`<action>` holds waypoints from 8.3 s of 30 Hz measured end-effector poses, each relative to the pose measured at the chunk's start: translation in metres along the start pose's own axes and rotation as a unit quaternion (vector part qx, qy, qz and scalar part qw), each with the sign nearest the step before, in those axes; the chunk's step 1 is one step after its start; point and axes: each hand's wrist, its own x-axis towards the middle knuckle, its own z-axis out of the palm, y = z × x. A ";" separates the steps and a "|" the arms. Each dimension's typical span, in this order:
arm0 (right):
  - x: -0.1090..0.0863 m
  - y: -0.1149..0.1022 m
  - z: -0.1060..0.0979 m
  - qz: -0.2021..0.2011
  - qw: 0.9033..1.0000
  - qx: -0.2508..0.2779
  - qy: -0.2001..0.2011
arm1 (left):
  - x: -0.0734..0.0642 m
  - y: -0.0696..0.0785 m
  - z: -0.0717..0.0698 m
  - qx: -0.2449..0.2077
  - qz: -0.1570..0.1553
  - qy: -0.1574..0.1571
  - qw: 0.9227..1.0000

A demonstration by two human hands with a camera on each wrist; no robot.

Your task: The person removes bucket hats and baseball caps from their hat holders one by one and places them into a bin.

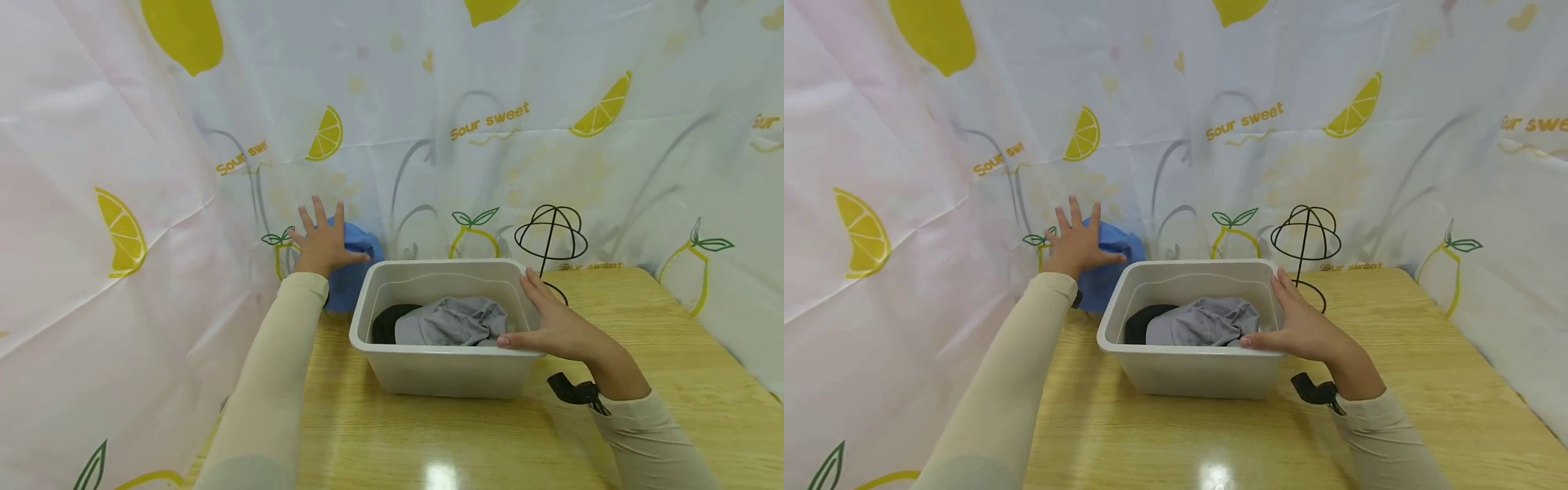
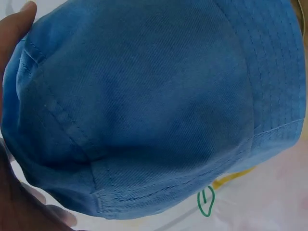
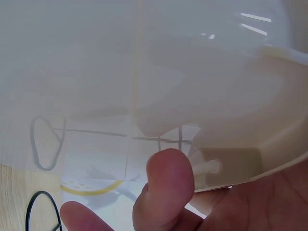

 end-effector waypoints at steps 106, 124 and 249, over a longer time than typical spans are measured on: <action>-0.001 -0.002 -0.002 -0.005 1.000 0.011 0.001 | -0.004 0.001 -0.079 -0.035 0.115 -0.078 0.990; 0.000 0.001 0.000 -0.006 1.000 0.017 0.006 | -0.004 0.019 -0.054 0.063 0.133 -0.014 0.989; -0.001 0.002 -0.002 -0.003 1.000 0.026 0.004 | -0.031 0.065 -0.176 -0.089 0.118 0.120 0.982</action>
